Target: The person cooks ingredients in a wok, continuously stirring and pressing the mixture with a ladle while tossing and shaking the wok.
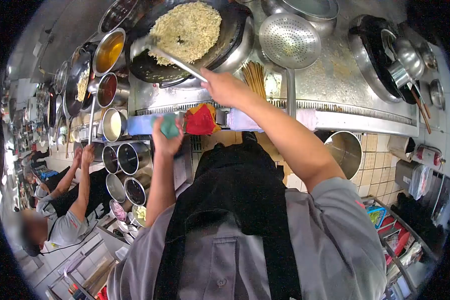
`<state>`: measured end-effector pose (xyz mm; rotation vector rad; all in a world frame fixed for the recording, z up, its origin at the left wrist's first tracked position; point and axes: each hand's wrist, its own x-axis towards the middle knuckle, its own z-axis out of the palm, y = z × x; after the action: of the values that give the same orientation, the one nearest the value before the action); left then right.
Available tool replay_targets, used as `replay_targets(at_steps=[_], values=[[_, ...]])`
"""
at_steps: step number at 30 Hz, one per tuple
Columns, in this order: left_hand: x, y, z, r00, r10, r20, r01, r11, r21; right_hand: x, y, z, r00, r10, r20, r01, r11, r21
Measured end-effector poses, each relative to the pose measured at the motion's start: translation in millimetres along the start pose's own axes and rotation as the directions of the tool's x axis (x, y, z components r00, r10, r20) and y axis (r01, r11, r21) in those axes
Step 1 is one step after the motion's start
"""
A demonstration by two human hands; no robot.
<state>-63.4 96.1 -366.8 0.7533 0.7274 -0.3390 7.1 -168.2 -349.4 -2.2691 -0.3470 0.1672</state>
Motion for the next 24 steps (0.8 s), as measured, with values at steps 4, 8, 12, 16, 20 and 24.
replay_targets(at_steps=[4,8,12,16,20,24], values=[[42,54,46,0.998,0.006,0.062,-0.008,1.0,0.025,-93,-29,-92,0.919,0.305,0.25,-0.242,0.936,-0.255],[39,76,72,1.0,-0.021,-0.023,0.026,0.975,0.22,-147,47,-164,0.952,0.289,0.097,-0.197,0.828,-0.525],[54,73,79,0.978,-0.208,0.018,0.194,0.936,0.294,-76,47,-158,0.974,0.223,-0.045,-0.198,0.732,-0.652],[83,65,81,0.957,-0.287,0.048,0.284,0.957,0.059,-1,12,-57,0.942,0.335,0.031,-0.297,0.872,-0.389],[104,47,94,0.973,-0.231,-0.02,0.232,0.969,0.083,-21,-31,-7,0.933,0.34,0.12,-0.309,0.926,-0.217],[93,50,90,0.963,-0.262,0.055,0.256,0.962,0.096,-83,-11,-63,0.951,0.298,0.079,-0.275,0.936,-0.219]])
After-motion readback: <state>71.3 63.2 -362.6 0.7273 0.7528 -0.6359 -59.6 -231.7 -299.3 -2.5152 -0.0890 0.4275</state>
